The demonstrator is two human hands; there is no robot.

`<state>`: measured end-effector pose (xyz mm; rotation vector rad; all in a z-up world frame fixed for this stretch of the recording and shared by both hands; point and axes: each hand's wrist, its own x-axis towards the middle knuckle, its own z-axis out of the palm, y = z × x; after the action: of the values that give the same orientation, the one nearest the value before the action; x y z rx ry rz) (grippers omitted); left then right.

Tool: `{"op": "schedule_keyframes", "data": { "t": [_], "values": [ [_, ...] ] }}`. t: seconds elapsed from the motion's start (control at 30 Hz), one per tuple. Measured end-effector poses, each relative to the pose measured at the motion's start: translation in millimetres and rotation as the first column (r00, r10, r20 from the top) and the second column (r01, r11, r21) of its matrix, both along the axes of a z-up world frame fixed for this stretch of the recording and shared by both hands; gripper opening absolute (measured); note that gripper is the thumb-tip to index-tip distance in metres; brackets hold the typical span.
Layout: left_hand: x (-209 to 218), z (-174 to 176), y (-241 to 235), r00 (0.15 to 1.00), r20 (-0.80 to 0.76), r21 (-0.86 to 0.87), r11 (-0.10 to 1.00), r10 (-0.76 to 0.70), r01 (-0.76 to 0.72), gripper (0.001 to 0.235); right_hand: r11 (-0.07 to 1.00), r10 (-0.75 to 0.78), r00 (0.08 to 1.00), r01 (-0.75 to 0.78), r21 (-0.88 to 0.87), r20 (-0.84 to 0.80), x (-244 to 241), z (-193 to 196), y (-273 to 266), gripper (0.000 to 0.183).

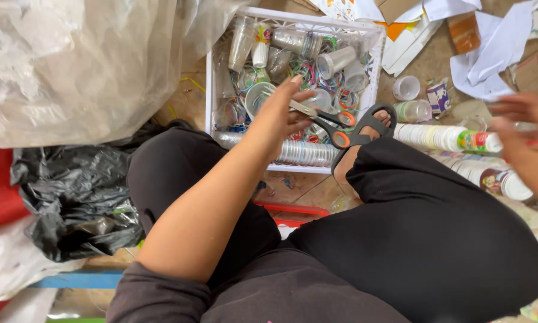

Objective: The person sits on the floor and uses scissors to cut the bottom off a clear plastic cup. They then pick up another cup from a white crate and repeat the cutting process.

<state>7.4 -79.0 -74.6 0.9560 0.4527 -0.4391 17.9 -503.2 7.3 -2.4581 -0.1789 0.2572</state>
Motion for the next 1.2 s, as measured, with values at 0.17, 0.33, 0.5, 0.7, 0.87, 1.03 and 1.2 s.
{"op": "schedule_keyframes", "data": {
  "t": [0.17,0.33,0.5,0.7,0.87,1.03,1.2],
  "values": [
    [1,-22,-21,1.000,0.010,-0.151,0.989,-0.004,0.005,0.105,0.876,0.156,0.895,-0.321,-0.361,-0.417,35,37,178,0.061],
    [-6,-22,-17,0.993,0.121,-0.307,0.950,-0.015,0.052,0.101,0.685,0.408,0.718,-0.649,-0.332,-0.563,58,-12,214,0.060],
    [-1,-33,-16,0.996,0.082,-0.319,0.946,-0.027,0.051,0.101,0.716,0.373,0.660,-0.652,-0.250,-0.651,68,-58,201,0.062],
    [5,-25,-2,0.754,-0.191,0.569,0.555,-0.628,0.607,0.106,0.587,0.282,0.566,-0.740,-0.327,-0.775,84,-103,176,0.056],
    [-24,-78,-16,0.467,-0.398,0.807,-0.060,-0.789,0.587,0.091,0.353,0.227,0.655,-0.745,-0.565,-0.721,95,-207,103,0.066],
    [-45,-84,-18,0.317,-0.495,0.730,-0.189,-0.809,0.657,0.083,0.338,0.231,0.606,-0.784,-0.521,-0.761,88,-233,90,0.064],
    [-39,-78,-15,0.321,-0.505,0.735,-0.204,-0.801,0.647,0.081,0.366,0.241,0.524,-0.829,-0.424,-0.817,50,-224,108,0.067]
  ]
}}
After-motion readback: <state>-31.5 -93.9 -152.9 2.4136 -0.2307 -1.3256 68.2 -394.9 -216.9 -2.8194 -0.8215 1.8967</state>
